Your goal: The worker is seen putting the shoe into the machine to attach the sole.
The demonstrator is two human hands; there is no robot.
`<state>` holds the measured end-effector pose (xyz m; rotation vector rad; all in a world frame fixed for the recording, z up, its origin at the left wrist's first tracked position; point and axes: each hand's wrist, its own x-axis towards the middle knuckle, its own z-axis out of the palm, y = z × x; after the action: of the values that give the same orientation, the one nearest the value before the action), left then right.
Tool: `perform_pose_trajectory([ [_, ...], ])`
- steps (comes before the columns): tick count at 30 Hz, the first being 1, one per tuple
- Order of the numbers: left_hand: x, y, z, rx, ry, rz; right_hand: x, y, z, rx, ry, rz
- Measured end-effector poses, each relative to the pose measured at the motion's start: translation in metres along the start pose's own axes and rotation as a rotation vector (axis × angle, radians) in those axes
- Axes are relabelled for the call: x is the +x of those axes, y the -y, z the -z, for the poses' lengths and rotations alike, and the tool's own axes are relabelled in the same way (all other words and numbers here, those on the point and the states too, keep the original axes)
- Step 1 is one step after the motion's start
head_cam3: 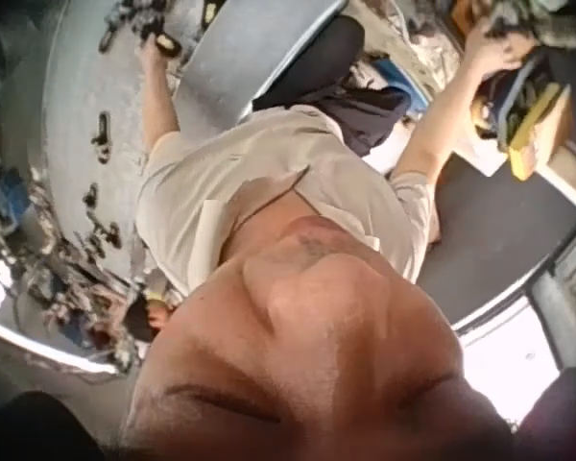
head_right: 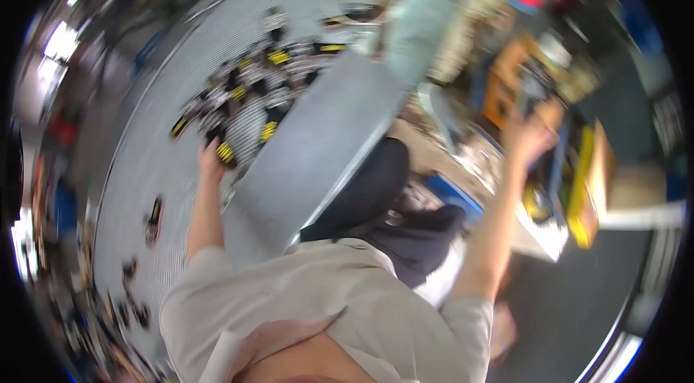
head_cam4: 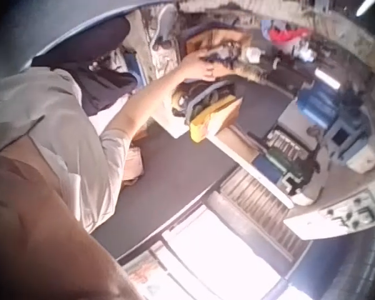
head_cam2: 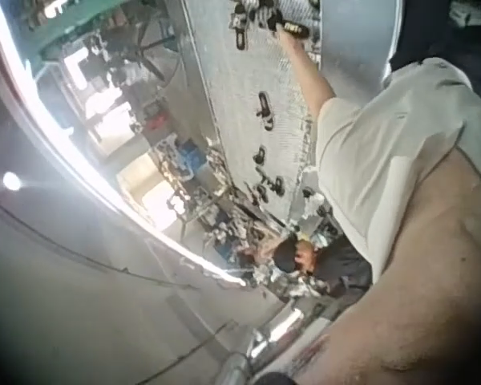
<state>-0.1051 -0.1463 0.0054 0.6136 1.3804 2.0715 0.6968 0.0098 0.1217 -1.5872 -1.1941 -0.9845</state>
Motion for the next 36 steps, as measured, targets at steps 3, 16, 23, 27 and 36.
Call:
perform_pose_trajectory([
  [3,0.028,-0.024,0.082,0.404,-0.305,-0.278,0.001,-0.006,-0.011,-0.239,0.304,-0.062],
  [16,0.091,-0.065,0.079,1.392,-0.377,-0.121,0.003,-0.069,-0.031,-0.223,0.034,0.111],
  [23,0.131,-0.055,0.039,1.331,-0.091,-0.351,0.017,0.014,-0.018,-0.175,0.032,-0.011],
  [27,0.138,-0.037,0.054,1.426,-0.106,-0.434,0.034,0.053,-0.038,0.011,0.165,-0.105],
  [36,0.087,-0.007,-0.036,1.296,-0.361,-0.321,0.043,0.032,-0.034,0.112,0.067,-0.212],
])
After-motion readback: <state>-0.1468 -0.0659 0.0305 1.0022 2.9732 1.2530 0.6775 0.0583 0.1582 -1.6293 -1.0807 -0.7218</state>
